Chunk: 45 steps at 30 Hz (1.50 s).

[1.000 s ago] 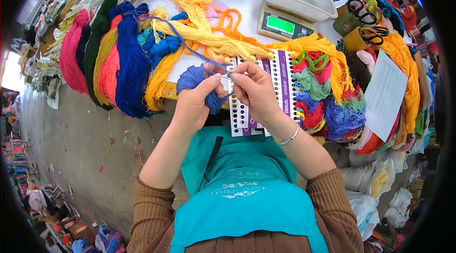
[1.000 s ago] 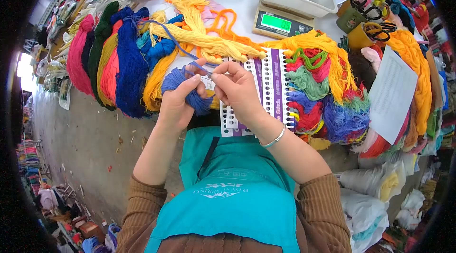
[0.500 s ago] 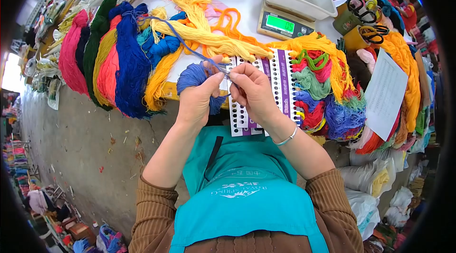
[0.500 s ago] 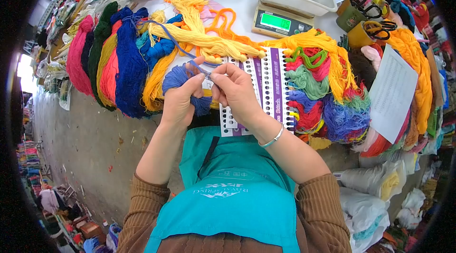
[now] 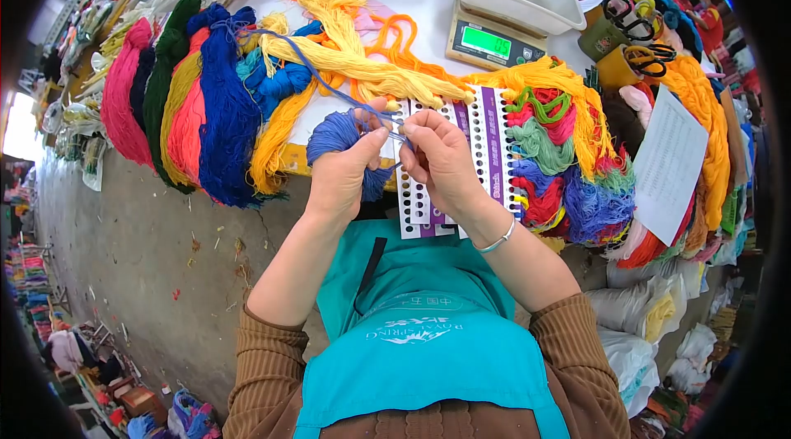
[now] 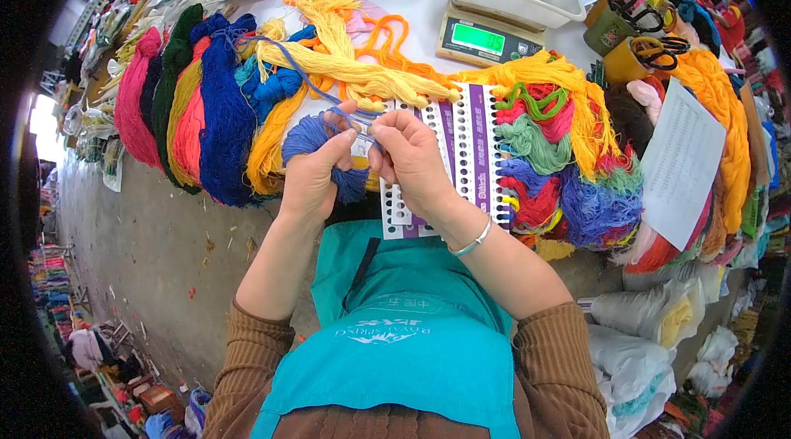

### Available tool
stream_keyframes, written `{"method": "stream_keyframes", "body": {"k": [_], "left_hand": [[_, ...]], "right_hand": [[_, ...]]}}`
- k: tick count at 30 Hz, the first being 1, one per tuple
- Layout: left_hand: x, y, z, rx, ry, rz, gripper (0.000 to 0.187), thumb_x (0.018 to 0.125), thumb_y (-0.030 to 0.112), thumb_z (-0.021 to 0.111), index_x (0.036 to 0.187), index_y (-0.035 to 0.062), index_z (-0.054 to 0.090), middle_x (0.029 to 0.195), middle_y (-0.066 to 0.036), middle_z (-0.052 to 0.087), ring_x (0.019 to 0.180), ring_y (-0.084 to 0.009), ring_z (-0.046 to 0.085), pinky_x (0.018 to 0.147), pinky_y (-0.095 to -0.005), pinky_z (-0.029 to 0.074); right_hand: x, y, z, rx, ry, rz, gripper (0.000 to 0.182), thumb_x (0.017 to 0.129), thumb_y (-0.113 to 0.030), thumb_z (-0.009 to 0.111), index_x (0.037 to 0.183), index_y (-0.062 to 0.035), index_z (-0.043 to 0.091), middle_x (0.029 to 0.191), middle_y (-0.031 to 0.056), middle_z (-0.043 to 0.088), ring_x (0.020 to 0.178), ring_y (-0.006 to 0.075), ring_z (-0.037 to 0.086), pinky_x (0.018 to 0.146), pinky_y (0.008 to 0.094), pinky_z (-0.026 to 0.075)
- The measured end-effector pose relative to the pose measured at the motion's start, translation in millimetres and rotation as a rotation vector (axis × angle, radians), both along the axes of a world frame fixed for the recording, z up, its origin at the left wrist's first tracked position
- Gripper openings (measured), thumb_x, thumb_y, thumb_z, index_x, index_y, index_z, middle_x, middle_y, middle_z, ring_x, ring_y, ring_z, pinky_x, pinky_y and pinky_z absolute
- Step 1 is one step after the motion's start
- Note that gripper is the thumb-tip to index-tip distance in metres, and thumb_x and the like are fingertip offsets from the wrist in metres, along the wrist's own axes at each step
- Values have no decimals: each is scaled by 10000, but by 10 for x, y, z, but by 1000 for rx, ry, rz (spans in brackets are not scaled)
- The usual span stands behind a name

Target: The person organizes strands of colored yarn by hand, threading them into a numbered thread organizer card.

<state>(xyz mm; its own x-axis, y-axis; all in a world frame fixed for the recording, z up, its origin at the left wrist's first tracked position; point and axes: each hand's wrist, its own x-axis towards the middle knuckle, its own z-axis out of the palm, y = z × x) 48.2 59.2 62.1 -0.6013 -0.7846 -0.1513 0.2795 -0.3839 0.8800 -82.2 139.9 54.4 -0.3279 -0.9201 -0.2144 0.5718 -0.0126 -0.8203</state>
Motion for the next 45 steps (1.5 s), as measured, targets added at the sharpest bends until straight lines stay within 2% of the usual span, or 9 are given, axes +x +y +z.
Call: {"method": "stream_keyframes", "body": {"k": [10,17,29,32,34,45], "left_hand": [[4,-4,4,-1,8,-1,378,878,45,662,1244,-14,590,877,21,589,671,-40,455,626,-184,381],[9,-6,23,21,11,-10,394,884,38,648,1262,-40,571,801,27,553,665,-45,458,634,-188,390],[9,-10,34,53,24,-5,382,890,19,624,1265,-31,572,870,17,565,676,-43,470,635,-185,399],[15,-15,12,66,13,-9,384,886,19,629,1263,-32,575,869,19,572,679,-44,474,634,-186,398],[12,-20,6,66,15,-10,380,884,20,632,1257,-32,579,867,18,574,679,-44,475,633,-187,398],[-5,-13,-17,54,23,-4,372,882,29,636,1241,-46,578,841,20,578,670,-46,472,636,-189,391]], "right_hand": [[-90,-19,35,74,68,86,101,947,-173,586,910,-83,563,622,-31,504,484,23,409,419,169,296],[-116,-25,42,83,74,88,103,943,-175,592,911,-82,562,614,-33,500,476,26,400,424,175,291],[-128,-26,38,91,44,87,96,944,-168,593,918,-79,571,603,-33,501,459,29,394,412,177,284],[-152,-35,39,99,29,106,96,932,-162,611,904,-73,587,609,-37,498,471,24,392,417,179,279],[-157,-38,72,124,119,167,89,916,-146,630,881,-69,599,617,-41,497,482,20,385,422,183,274],[-154,-24,28,70,58,120,80,897,-127,648,860,-71,604,603,-43,494,484,21,385,428,184,275]]}}
